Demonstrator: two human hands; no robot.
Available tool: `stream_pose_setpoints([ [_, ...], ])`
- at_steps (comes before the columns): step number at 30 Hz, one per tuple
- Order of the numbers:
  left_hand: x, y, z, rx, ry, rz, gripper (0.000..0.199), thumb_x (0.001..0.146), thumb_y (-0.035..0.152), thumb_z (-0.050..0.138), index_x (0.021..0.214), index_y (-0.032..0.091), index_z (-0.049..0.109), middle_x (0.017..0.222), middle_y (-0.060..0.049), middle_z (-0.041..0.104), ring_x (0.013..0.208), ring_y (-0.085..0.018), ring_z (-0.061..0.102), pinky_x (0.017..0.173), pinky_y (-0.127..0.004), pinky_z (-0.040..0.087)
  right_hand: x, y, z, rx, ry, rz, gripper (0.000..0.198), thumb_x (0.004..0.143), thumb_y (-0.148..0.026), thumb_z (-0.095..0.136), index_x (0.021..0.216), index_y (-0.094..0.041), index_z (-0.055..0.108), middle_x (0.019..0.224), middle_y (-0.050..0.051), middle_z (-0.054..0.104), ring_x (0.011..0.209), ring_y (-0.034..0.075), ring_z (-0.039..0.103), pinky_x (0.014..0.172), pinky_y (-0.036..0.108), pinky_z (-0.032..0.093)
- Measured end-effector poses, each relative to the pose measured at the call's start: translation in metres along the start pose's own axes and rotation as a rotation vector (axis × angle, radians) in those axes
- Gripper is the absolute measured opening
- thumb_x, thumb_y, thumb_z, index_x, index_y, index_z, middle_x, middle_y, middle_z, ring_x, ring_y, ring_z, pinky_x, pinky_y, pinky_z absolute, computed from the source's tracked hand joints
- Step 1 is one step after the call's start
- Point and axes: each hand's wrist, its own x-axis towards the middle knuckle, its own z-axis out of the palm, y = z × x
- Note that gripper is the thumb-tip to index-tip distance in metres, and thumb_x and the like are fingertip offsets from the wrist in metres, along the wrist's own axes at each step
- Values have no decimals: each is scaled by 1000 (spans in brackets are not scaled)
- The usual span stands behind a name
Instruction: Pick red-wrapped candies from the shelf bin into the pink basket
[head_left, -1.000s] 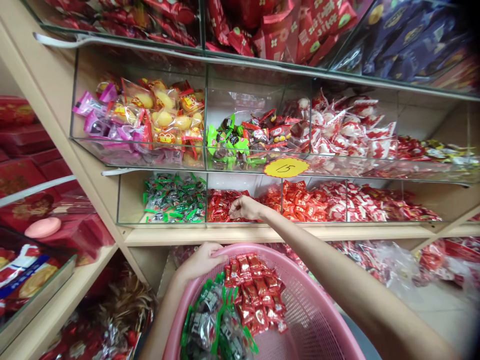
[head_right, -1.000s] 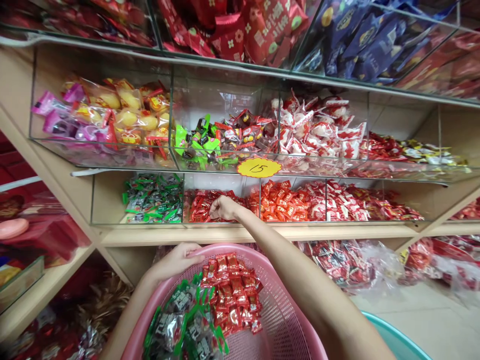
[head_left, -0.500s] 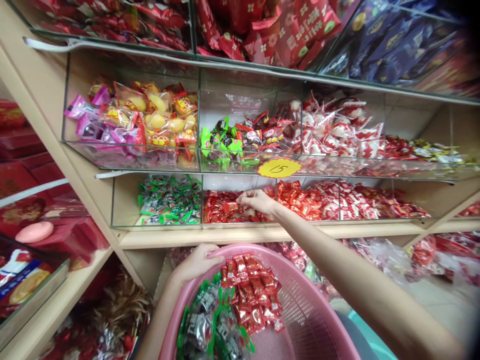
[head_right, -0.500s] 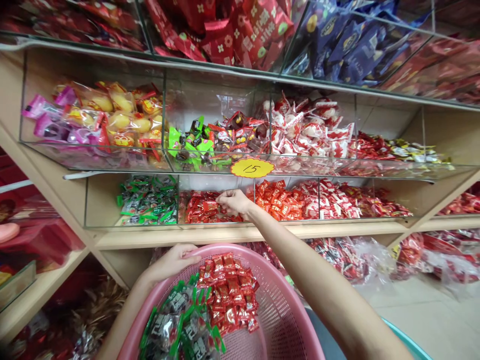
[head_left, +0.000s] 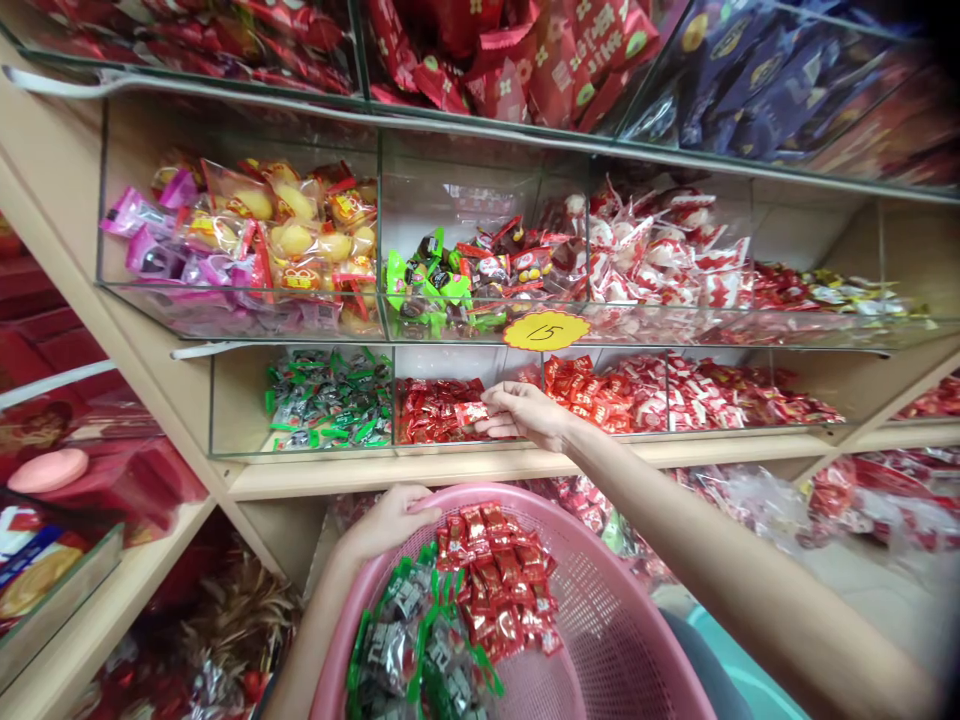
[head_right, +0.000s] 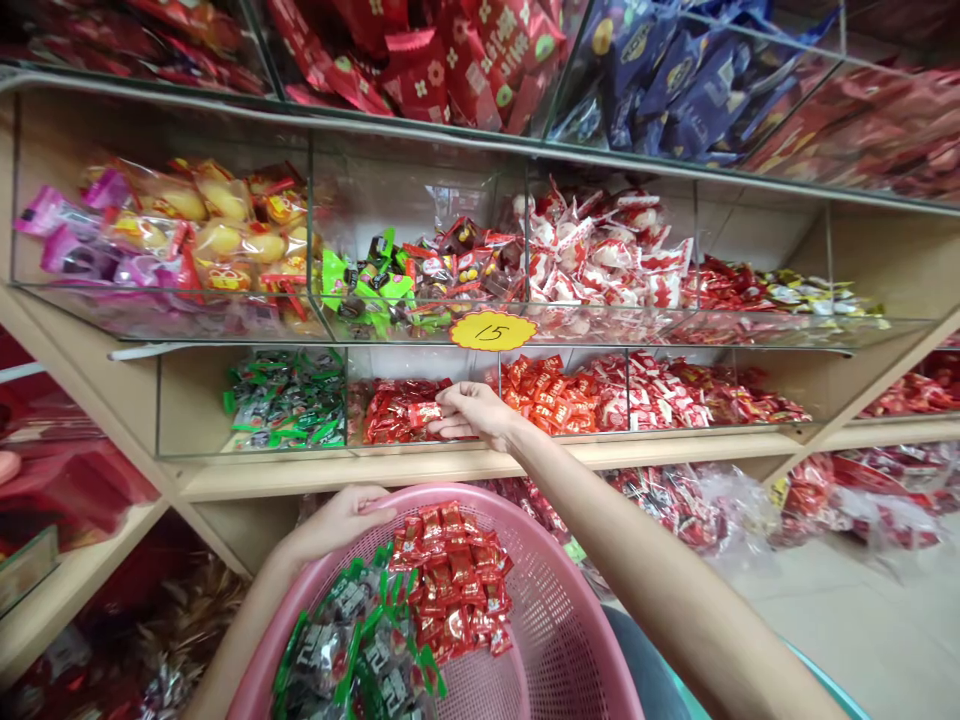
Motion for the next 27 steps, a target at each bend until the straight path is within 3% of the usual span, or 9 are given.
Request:
stream_pose_setpoints([
  [2,0,-1,0,3,-5,1,36,72,45,53,76,10,61,66,-1,54,61,-13,46,56,-21,35,0,0,-2,-41,-5,-11,7,79,-15,50,86,-16,51,70,2,61,63,12,66,56,19,53],
  [5,1,0,0,2,-10,-1,36,72,44,53,76,9,61,68,-1,55,62,-13,47,56,-21,35,7,2,-5,-362,37,-96,13,82,-15,42,88,-15,53,75,4,63,65,10,66,60,18,53],
  [8,0,1,0,-7,-3,-6,36,72,44,54,77,9,61,69,-2,56,64,-14,48,57,-22,36,21,6,-7,-692,93,-157,13,79,-15,43,81,-13,57,71,4,64,62,11,64,54,17,50],
  [13,-1,3,1,-25,12,-11,36,71,44,55,80,10,63,70,-3,59,67,-16,50,60,-23,38,47,12,-5,-985,130,-149,7,70,-16,56,67,-14,62,59,3,62,65,17,63,57,21,46],
  [19,-2,2,1,-45,-4,-17,36,72,42,54,83,9,64,73,-4,60,69,-17,52,61,-23,38,53,14,11,-1282,229,-128,14,70,-20,56,81,-15,64,91,15,63,91,28,57,74,34,42],
  [22,-2,1,0,-47,2,-6,36,72,41,55,85,9,64,76,-4,62,71,-18,53,63,-24,39,52,13,21,-1362,174,-184,18,71,-22,57,85,-15,64,95,16,62,93,28,56,75,35,41],
  [27,-2,3,0,-63,-7,1,35,72,39,55,87,9,65,81,-6,64,74,-19,54,65,-24,40,56,12,31,-1382,-31,-274,21,61,-24,68,81,-20,67,84,5,66,81,19,59,67,23,41],
])
